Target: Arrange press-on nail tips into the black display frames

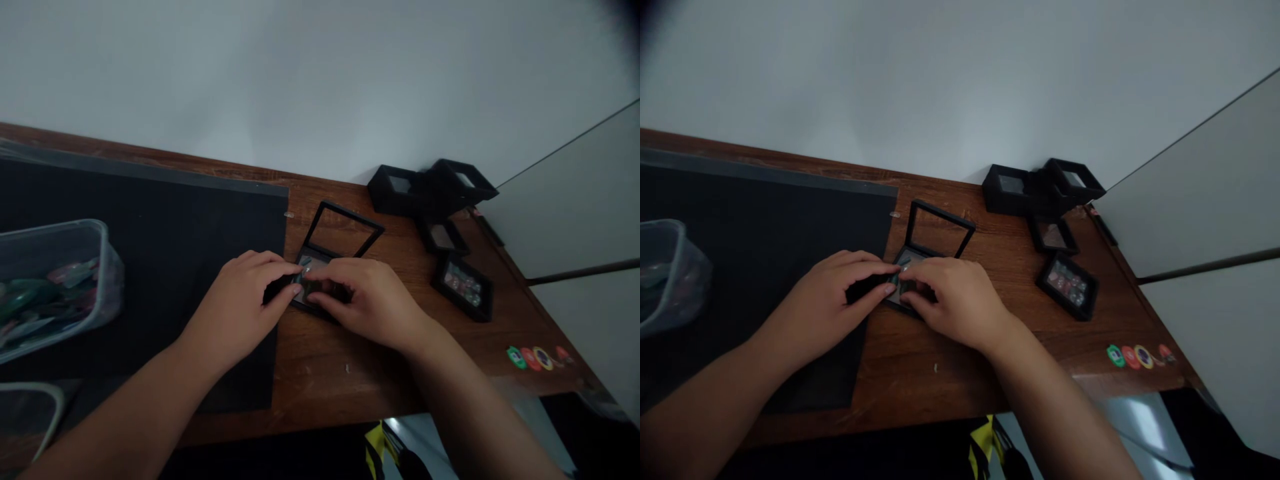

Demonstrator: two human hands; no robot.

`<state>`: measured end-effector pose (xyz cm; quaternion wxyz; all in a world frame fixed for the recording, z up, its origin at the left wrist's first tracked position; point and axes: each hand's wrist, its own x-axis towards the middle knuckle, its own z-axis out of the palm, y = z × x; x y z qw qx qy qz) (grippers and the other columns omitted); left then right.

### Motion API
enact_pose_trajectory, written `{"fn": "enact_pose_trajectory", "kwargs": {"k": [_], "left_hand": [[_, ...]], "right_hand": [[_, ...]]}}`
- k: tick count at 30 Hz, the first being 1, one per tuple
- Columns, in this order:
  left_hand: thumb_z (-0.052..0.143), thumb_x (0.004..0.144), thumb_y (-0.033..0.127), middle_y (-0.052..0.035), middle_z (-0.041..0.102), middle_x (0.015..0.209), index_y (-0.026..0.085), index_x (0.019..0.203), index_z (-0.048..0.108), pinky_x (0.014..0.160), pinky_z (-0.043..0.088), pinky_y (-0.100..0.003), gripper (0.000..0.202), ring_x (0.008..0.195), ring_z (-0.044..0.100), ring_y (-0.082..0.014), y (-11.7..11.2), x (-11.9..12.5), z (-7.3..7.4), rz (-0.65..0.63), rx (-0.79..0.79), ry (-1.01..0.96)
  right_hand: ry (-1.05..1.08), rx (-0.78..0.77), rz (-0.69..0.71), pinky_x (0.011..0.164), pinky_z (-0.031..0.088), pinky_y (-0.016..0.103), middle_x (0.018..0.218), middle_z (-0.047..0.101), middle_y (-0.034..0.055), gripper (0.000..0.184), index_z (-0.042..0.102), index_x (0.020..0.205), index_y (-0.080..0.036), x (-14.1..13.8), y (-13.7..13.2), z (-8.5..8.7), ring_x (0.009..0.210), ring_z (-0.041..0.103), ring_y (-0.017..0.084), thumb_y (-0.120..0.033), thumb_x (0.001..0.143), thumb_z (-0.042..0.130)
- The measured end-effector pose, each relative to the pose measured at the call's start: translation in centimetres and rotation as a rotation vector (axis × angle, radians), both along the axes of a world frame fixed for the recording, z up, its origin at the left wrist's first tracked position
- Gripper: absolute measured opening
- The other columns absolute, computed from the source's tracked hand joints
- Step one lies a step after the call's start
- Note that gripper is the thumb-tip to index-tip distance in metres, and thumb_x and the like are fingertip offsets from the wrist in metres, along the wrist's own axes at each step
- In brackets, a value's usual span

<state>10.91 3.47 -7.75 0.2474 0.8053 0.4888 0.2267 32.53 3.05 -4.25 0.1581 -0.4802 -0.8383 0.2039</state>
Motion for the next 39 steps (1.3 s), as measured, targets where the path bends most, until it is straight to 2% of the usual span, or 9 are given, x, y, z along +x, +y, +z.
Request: {"fn": "enact_pose_trajectory", "kwargs": {"k": [3,9,12,16,22,29,35,39], "left_hand": [[0.055,0.097,0.035,-0.0010,0.070,0.110,0.031,0.118,0.070,0.090,0.047,-0.045,0.026,0.101,0.060,-0.0241,-0.1,0.0,0.0,-0.003,-0.008,0.006],[0.054,0.098,0.034,-0.0022,0.069,0.113,0.030,0.125,0.065,0.093,0.045,-0.046,0.030,0.103,0.059,-0.0249,-0.2,0.2,0.1,0.004,-0.010,0.002],[0.059,0.095,0.036,-0.0035,0.068,0.111,0.026,0.124,0.063,0.091,0.046,-0.044,0.031,0.103,0.058,-0.0255,-0.2,0.1,0.1,0.061,-0.017,-0.017],[0.061,0.093,0.041,-0.0021,0.068,0.107,0.025,0.106,0.066,0.089,0.046,-0.044,0.021,0.104,0.057,-0.0259,-0.2,0.1,0.2,0.076,-0.031,-0.019],[0.062,0.093,0.037,0.0003,0.069,0.108,0.028,0.107,0.068,0.090,0.046,-0.043,0.017,0.102,0.057,-0.0236,-0.1,0.0,0.1,0.041,-0.012,-0.024],[0.059,0.095,0.039,0.0027,0.069,0.110,0.031,0.109,0.068,0.093,0.046,-0.042,0.018,0.104,0.057,-0.0224,-0.1,0.0,-0.2,0.037,0.001,0.002],[0.056,0.097,0.041,0.0009,0.068,0.116,0.032,0.125,0.064,0.095,0.046,-0.044,0.030,0.108,0.056,-0.0228,-0.2,0.0,-0.1,0.030,0.016,0.014],[0.051,0.099,0.041,-0.0006,0.065,0.117,0.034,0.128,0.064,0.093,0.048,-0.044,0.033,0.106,0.055,-0.0229,-0.1,-0.1,-0.2,0.017,0.044,0.040]], "right_hand": [[0.004,0.008,-0.006,0.073,0.048,0.028,0.093,0.075,0.0000,0.025,0.073,0.112,-0.025,0.2,0.1,0.2,0.085,0.069,0.017,-0.025,0.087,0.073],[0.033,0.064,-0.065,0.087,0.050,0.036,0.112,0.074,0.0054,0.049,0.063,0.130,-0.024,0.8,0.3,0.1,0.099,0.067,0.022,-0.027,0.083,0.076],[0.051,0.097,-0.034,0.090,0.049,0.036,0.108,0.073,0.0055,0.040,0.066,0.122,-0.021,1.0,0.5,0.1,0.101,0.065,0.022,-0.023,0.083,0.075],[0.050,0.113,0.024,0.083,0.047,0.033,0.095,0.072,0.0038,0.015,0.073,0.103,-0.022,1.0,0.6,0.0,0.093,0.063,0.020,-0.019,0.089,0.067],[0.014,0.148,0.031,0.081,0.046,0.031,0.098,0.068,0.0044,0.032,0.073,0.119,-0.025,0.8,0.6,-0.8,0.091,0.060,0.018,-0.013,0.096,0.054],[-0.072,0.107,0.023,0.079,0.045,0.030,0.094,0.064,0.0042,0.037,0.075,0.116,-0.027,0.8,0.6,-0.9,0.089,0.058,0.018,-0.009,0.094,0.052],[-0.092,0.095,0.029,0.079,0.044,0.031,0.096,0.064,0.0047,0.039,0.072,0.122,-0.025,0.6,0.4,-0.7,0.089,0.058,0.018,-0.009,0.095,0.049],[-0.104,0.080,0.020,0.078,0.044,0.030,0.094,0.063,0.0042,0.038,0.073,0.119,-0.025,0.4,0.5,-0.8,0.088,0.057,0.018,-0.009,0.094,0.049]]}}
